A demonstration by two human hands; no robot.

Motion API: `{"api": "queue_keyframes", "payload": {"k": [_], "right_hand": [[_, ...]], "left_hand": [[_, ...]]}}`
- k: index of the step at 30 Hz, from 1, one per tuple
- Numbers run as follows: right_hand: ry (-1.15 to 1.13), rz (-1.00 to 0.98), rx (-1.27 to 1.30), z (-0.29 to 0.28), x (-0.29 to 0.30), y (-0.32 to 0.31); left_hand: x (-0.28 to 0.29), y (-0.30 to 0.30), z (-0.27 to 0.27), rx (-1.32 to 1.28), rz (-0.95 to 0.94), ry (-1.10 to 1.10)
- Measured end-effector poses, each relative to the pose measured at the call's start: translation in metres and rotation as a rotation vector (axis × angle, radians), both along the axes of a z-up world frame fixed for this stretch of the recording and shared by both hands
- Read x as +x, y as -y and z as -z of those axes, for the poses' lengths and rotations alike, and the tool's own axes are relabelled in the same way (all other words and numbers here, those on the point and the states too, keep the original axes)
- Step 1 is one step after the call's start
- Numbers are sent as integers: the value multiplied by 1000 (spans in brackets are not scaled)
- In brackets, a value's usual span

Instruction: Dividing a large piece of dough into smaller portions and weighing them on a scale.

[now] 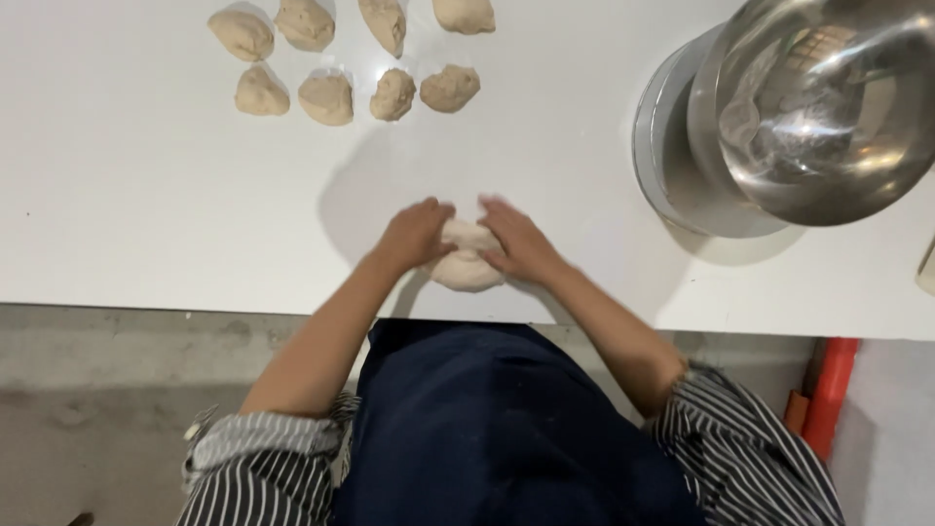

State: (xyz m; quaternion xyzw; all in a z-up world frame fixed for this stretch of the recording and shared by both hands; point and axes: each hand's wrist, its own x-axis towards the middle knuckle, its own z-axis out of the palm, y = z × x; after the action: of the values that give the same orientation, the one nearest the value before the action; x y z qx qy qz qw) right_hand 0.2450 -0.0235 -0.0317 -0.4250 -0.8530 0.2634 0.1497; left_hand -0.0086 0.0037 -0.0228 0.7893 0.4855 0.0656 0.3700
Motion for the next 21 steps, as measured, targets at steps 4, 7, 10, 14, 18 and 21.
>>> {"api": "queue_keyframes", "payload": {"k": [4,7,10,14,18,21], "right_hand": [[-7,103,-56,-19,10,60],[-65,-95,61,-25,21,78],[77,-192,201,0,37,105],[173,-186,72,-32,30,95],[269,-143,-35,-12,55,95],[88,123,-168,-92,39,46]], "left_hand": [[-7,68,17,195,46,-85],[-14,92,-16,424,76,-43],[-20,98,-28,725,-25,-186],[-29,95,-25,252,207,-69],[-33,81,-61,147,178,12],[-33,61,-69,99,239,-255]]}}
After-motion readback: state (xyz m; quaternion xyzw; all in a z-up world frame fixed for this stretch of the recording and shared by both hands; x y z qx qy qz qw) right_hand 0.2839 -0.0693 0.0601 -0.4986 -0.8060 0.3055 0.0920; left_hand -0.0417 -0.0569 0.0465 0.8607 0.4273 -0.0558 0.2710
